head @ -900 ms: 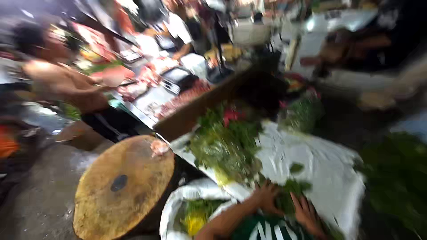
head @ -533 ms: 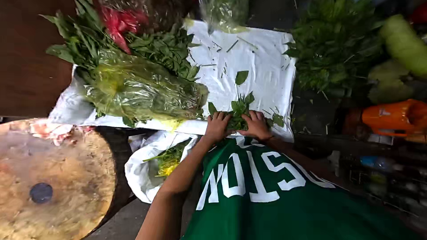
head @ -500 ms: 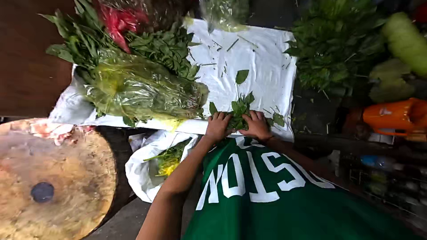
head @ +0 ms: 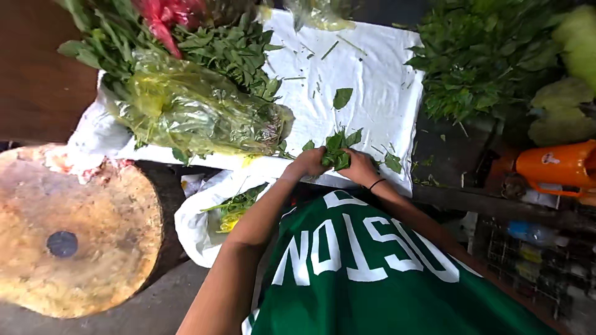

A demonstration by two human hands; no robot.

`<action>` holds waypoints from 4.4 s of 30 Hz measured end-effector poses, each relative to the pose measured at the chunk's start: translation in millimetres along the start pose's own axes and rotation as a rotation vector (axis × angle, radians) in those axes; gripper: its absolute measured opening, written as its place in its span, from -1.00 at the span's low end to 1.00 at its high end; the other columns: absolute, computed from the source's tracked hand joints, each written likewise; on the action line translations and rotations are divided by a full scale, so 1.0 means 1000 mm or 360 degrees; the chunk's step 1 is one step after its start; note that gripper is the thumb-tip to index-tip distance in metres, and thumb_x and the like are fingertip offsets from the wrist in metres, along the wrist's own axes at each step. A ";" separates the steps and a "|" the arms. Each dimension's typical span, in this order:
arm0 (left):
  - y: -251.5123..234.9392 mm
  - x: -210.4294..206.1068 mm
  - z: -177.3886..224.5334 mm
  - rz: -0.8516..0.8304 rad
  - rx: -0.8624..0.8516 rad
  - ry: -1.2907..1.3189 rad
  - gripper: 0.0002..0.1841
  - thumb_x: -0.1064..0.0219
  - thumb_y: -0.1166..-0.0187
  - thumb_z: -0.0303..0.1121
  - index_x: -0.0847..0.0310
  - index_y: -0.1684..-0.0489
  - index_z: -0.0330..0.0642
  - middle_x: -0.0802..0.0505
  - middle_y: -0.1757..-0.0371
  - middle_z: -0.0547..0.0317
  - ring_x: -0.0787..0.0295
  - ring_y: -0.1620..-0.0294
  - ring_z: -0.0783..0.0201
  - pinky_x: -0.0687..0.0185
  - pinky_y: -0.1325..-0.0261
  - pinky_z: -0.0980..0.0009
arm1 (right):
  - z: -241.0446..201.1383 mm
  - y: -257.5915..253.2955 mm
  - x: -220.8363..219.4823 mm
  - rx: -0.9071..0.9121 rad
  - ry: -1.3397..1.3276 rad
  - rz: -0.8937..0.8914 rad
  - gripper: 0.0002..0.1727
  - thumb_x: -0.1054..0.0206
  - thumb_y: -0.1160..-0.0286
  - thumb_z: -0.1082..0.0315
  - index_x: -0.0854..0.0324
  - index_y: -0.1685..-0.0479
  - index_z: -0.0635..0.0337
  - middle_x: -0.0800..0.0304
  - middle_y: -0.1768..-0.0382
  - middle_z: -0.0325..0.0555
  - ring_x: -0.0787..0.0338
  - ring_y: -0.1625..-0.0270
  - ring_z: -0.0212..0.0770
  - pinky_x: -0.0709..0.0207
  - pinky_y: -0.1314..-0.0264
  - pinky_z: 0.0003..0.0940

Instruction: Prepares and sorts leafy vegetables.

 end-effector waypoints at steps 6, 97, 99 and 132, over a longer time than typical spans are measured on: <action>0.017 0.007 0.036 0.0132 0.0134 0.0396 -0.34 -0.60 -0.39 -0.10 -0.57 -0.42 -0.30 -0.81 -0.20 -0.29 -0.76 -0.26 -0.25 -0.57 -0.33 -0.34 | 0.004 -0.003 0.025 -0.0163 -0.0171 -0.0216 -0.39 -0.64 -0.28 0.03 -0.69 -0.30 0.14 -0.86 -0.10 0.11 -0.84 -0.18 0.07 -0.63 -0.34 0.28; 0.074 0.025 0.010 0.1443 -0.0119 0.0468 -0.79 -0.32 -0.63 -0.36 -0.79 0.07 -0.32 -0.86 0.08 -0.04 -0.83 -0.05 0.12 -0.73 -0.28 0.15 | 0.101 0.020 -0.028 0.0070 0.0663 -0.0117 -0.41 -0.03 -0.80 -0.13 -0.80 0.21 0.17 -0.87 0.30 0.14 -0.90 0.16 0.19 -0.71 0.03 0.37; 0.142 0.000 0.000 0.1717 -0.0002 0.0739 -0.84 -0.34 -0.60 -0.43 -0.77 0.06 -0.33 -0.83 0.11 -0.01 -0.81 0.07 0.19 -0.78 -0.12 0.19 | 0.101 0.000 -0.027 0.0177 0.0676 -0.0237 -0.37 -0.04 -0.78 -0.15 -0.75 0.39 0.19 -0.81 0.43 0.13 -0.85 0.27 0.20 -0.68 0.13 0.39; 0.336 -0.187 -0.155 0.1451 0.0853 0.1006 -0.72 -0.38 -0.63 -0.19 -0.75 -0.21 -0.01 -0.93 0.06 0.35 -0.90 0.06 0.48 -0.89 -0.11 0.32 | -0.295 -0.155 -0.098 0.0323 0.0465 0.0036 0.69 -0.79 0.40 -0.40 0.24 -0.96 0.01 0.06 -0.81 0.48 -0.05 -0.78 0.56 0.10 -0.69 0.62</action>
Point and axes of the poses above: each hand's wrist, its own y-axis away from the middle knuckle, its own x-axis out of the back of the hand, z = x × y, the point moved 3 cm from there along -y, towards the middle knuckle
